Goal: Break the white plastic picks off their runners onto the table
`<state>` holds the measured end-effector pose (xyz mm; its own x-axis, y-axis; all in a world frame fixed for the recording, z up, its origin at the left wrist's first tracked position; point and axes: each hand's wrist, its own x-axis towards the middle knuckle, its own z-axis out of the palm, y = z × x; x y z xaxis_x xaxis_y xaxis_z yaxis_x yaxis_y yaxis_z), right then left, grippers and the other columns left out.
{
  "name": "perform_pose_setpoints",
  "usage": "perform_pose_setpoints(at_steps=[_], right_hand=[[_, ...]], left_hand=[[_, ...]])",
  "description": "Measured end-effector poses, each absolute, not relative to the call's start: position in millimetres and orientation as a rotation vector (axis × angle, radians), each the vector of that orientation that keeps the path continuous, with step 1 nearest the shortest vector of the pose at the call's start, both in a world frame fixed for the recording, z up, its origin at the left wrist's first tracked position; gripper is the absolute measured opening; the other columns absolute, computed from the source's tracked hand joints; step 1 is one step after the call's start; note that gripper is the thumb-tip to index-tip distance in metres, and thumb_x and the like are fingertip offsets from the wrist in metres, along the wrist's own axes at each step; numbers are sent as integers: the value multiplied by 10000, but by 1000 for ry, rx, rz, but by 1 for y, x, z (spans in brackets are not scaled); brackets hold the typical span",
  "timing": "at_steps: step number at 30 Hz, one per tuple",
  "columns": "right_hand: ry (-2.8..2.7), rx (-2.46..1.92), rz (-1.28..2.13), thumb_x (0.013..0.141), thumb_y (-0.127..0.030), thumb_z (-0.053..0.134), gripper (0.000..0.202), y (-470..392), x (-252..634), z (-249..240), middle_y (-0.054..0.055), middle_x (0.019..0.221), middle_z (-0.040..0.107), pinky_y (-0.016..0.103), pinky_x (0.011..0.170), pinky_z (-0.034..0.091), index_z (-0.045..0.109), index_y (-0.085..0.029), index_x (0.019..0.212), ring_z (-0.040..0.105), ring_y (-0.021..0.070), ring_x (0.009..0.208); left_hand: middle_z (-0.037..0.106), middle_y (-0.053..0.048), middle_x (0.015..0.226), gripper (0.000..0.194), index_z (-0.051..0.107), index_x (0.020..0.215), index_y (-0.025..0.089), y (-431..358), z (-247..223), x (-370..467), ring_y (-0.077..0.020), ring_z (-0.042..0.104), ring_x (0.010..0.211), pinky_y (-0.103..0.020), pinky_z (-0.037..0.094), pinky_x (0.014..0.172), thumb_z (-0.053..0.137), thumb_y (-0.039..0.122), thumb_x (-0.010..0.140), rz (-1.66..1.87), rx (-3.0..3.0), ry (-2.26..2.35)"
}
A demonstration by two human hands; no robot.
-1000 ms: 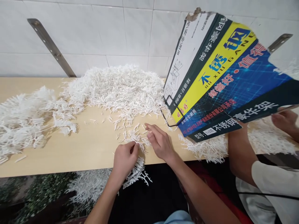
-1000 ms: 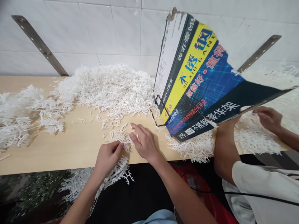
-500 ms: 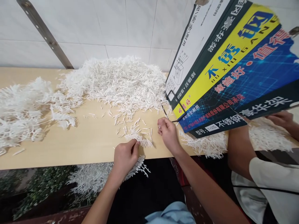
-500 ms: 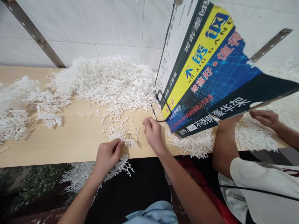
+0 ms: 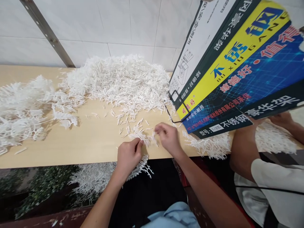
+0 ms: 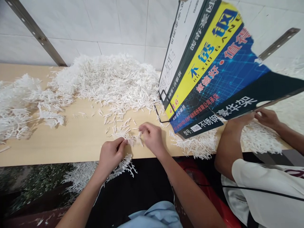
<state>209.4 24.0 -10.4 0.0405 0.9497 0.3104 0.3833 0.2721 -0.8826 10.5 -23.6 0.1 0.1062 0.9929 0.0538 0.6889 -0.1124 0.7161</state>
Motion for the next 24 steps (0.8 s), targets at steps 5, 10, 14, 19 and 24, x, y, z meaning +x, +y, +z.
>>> perform_pose_setpoints(at_steps=[5,10,14,19,24], right_hand=[[-1382,-1314,649,1028,-520,489,367,25,213,-6,95,1040,711,282,668,517,678,-212,1091,651,195,857],[-1976,-1096,470,1004,-479,575,367,11,202,11,114,1325,656,469,1061,470,680,-257,1276,528,298,1273],[-1995,-1112,553,1033,-356,539,281,10,200,9,77,870,718,381,836,516,739,-224,887,627,239,908],[-1551,-1313,615,1017,-394,532,348,17,210,-6,44,740,648,308,650,466,649,-204,751,591,180,678],[-1229,-1353,723,1029,-489,469,354,18,215,-9,75,897,686,266,574,462,645,-202,917,608,168,712]], left_hand=[[345,47,478,396,399,604,213,-24,0,9,-124,372,473,-279,240,560,465,380,957,805,1809,1645],[365,45,488,419,399,594,215,-21,2,11,-128,375,497,-279,257,557,474,396,964,893,1688,1657],[380,45,489,410,428,600,214,-22,2,11,-127,385,494,-275,260,555,475,400,963,883,1696,1631],[377,46,482,365,481,628,211,-27,0,11,-124,377,478,-277,247,561,484,377,954,823,1829,1622],[285,54,511,439,367,596,211,-29,-1,6,-113,318,501,-273,241,544,489,399,973,973,1671,1599]])
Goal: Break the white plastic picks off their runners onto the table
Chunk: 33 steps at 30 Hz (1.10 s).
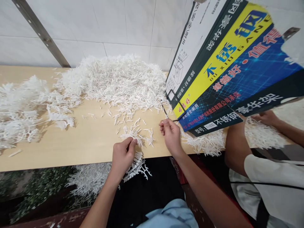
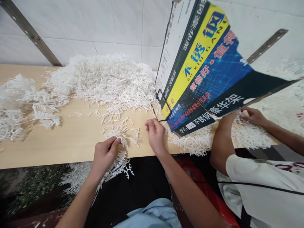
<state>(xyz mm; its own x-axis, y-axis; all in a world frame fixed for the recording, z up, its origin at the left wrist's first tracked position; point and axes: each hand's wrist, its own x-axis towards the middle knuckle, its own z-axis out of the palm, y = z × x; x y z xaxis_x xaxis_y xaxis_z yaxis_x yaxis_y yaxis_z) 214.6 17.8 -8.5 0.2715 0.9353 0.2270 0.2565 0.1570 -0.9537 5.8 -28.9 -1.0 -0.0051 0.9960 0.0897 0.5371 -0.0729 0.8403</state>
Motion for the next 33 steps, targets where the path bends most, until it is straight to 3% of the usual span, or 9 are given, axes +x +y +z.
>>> perform_pose_setpoints(at_steps=[4,6,8,12,16,21,26,30,33], right_hand=[[-1673,-1211,684,989,-428,583,382,6,206,9,113,1283,670,307,790,530,607,-232,1316,649,228,1075],[-1868,-1174,707,975,-407,620,307,2,202,13,78,1148,724,304,791,514,673,-245,1230,673,217,993],[-1935,-1194,728,981,-370,614,185,1,202,12,38,888,738,291,740,490,736,-231,974,673,187,805],[-1531,-1370,685,1018,-342,524,331,8,210,1,-7,596,601,270,587,411,659,-207,747,558,147,562],[-1330,-1371,681,1039,-416,481,375,11,216,0,-1,639,577,264,571,390,615,-202,761,525,145,588],[-1802,-1168,800,989,-461,599,298,2,205,10,58,997,749,279,748,495,721,-228,1130,681,188,860],[-1754,-1238,745,977,-331,598,259,2,202,3,29,720,719,273,668,478,760,-214,813,651,166,672],[-1287,-1325,721,978,-409,573,303,11,214,-7,13,650,652,258,545,420,709,-188,822,559,142,557],[-1267,-1335,692,1011,-413,520,300,16,215,-8,38,756,700,273,587,469,707,-191,933,601,161,630]], left_hand=[[341,57,508,424,456,610,203,-26,1,7,-112,353,509,-268,266,549,501,409,979,983,1621,1619],[376,57,513,399,541,650,199,-25,1,8,-115,381,517,-262,282,551,499,413,985,996,1587,1628],[383,57,515,391,575,668,196,-25,1,9,-114,387,517,-259,284,550,500,412,985,990,1598,1626],[346,59,500,398,541,633,195,-27,-1,7,-109,351,497,-265,267,544,514,403,971,949,1687,1609],[331,59,500,415,512,623,197,-28,0,7,-109,341,502,-261,264,531,508,422,972,985,1612,1618],[357,60,503,396,548,648,190,-27,2,9,-107,356,509,-258,270,537,506,413,973,985,1618,1628],[378,57,505,389,554,639,183,-27,-1,10,-100,365,507,-256,268,549,522,395,964,950,1722,1575],[395,54,509,385,603,668,179,-27,-2,6,-104,374,509,-252,276,541,533,421,960,1016,1613,1595],[359,58,505,393,627,683,176,-27,-2,3,-105,347,510,-253,266,531,541,442,959,1047,1534,1591]])
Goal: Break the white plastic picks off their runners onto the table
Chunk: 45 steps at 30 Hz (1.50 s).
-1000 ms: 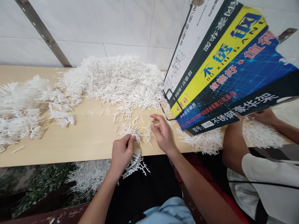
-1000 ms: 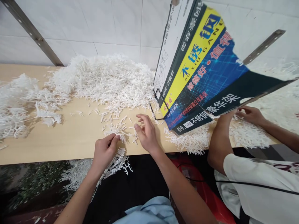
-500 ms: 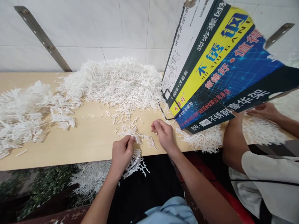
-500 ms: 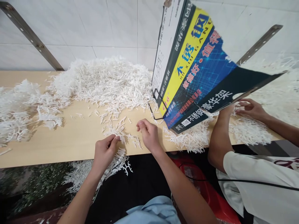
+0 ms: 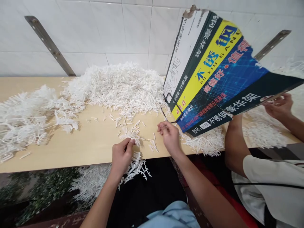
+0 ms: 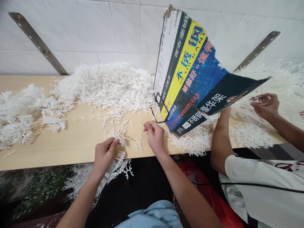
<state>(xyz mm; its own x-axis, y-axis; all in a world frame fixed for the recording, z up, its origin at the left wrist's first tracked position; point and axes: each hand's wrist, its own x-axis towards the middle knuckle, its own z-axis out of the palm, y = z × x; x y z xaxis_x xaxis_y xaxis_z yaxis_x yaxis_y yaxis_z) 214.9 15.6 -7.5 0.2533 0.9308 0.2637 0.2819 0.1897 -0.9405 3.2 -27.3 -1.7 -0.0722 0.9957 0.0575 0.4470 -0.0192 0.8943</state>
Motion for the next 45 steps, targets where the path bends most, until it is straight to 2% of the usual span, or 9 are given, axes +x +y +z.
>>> perform_pose_setpoints(at_steps=[6,9,12,14,19,26,32,37,45], right_hand=[[-1711,-1224,378,999,-319,541,310,-2,205,12,108,1427,627,484,1124,426,697,-242,1255,540,295,1332],[-1706,-1241,758,1018,-349,509,265,-16,219,23,100,1085,759,367,796,566,708,-215,1131,702,228,914],[-1928,-1172,1519,1023,-389,493,304,-4,232,30,47,799,753,259,468,435,716,-186,986,577,129,500],[-2047,-1128,1680,1001,-394,533,298,22,231,35,61,835,764,248,462,428,733,-179,954,622,138,541],[-1820,-1005,765,937,-234,592,163,81,186,52,103,1263,710,370,902,549,748,-210,978,626,248,1216],[-2211,-632,2286,904,-375,672,280,95,139,48,105,1032,775,260,616,567,737,-180,1094,755,200,839],[-1821,-960,945,889,-161,599,212,141,126,51,83,1223,727,349,942,552,746,-208,1035,640,230,1207],[-2032,-666,1796,935,-385,629,244,122,95,38,100,1158,748,275,665,594,752,-216,1062,709,231,1020],[-1422,-819,1291,979,-529,494,380,131,133,30,80,989,729,253,598,564,687,-202,1003,695,205,909]], left_hand=[[322,54,519,394,549,623,183,-30,-2,-1,-99,304,506,-253,248,507,599,424,931,1215,1357,1416],[274,61,507,449,427,565,196,-30,-1,-8,-88,253,478,-247,209,464,663,409,883,1403,1027,1263],[283,62,505,468,385,548,199,-26,0,-16,-80,274,458,-235,215,442,719,389,815,1507,792,1124],[275,64,466,475,390,527,200,-24,-1,-19,-82,291,421,-237,236,431,714,396,814,1524,750,1039],[286,58,435,520,374,498,199,-37,-4,-27,-81,292,389,-239,224,413,710,416,831,1619,771,944],[334,31,435,472,439,521,198,-96,5,-70,-112,335,391,-265,250,417,625,411,899,1748,838,1003],[314,44,465,498,409,526,195,-95,21,-64,-96,305,425,-250,254,434,672,420,884,1690,792,1216],[337,48,514,417,544,606,182,-61,32,-54,-103,305,491,-260,231,488,638,461,902,1327,1163,1514],[509,12,528,409,592,635,192,3,18,-22,-139,492,546,-277,260,580,448,364,977,745,1853,1806]])
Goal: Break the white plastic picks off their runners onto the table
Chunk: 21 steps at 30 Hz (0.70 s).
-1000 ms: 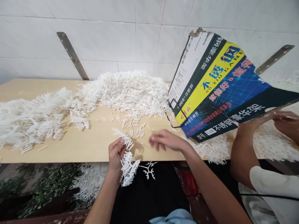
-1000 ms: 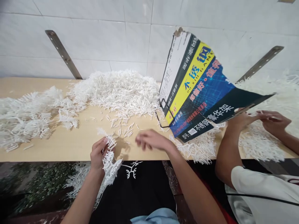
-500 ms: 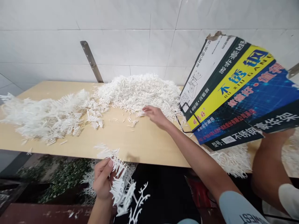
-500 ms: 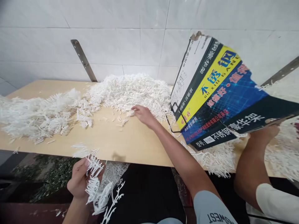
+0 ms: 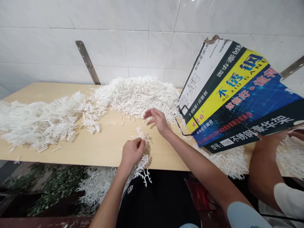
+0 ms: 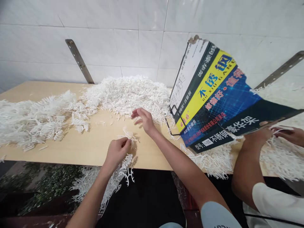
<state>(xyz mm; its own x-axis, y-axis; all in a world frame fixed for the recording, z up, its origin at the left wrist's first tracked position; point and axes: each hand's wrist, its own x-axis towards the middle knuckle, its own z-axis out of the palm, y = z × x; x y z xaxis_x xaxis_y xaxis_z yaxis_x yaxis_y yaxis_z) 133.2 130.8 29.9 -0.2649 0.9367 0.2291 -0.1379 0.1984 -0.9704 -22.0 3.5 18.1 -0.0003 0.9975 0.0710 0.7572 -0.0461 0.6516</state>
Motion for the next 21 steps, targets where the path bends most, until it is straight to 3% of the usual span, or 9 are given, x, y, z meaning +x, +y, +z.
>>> perform_pose_setpoints(at_steps=[2,6,12,21], right_hand=[[-1579,-895,1314,973,-573,512,429,110,147,25,77,961,733,223,514,488,706,-191,1012,675,182,802],[-1901,-1074,1076,918,-461,665,280,78,155,12,30,801,741,252,625,481,758,-199,954,642,157,694],[-1715,-1315,836,910,-286,608,226,84,155,5,8,602,666,276,616,448,707,-206,723,632,176,606],[-1474,-1289,869,914,-400,597,274,88,161,-4,10,610,621,276,569,432,677,-192,754,559,161,569]], left_hand=[[615,-26,590,404,672,735,204,7,15,-14,-174,566,592,-286,262,592,421,381,997,561,1960,1907],[739,-91,770,423,734,918,223,7,15,-5,-230,667,698,-293,278,610,371,408,1030,249,2046,2062],[746,-83,790,413,726,946,243,8,14,-6,-236,678,723,-297,260,605,361,408,1047,102,2056,2064],[748,-85,789,411,727,935,239,11,13,-1,-233,677,722,-313,199,585,375,419,1046,95,2091,2089]])
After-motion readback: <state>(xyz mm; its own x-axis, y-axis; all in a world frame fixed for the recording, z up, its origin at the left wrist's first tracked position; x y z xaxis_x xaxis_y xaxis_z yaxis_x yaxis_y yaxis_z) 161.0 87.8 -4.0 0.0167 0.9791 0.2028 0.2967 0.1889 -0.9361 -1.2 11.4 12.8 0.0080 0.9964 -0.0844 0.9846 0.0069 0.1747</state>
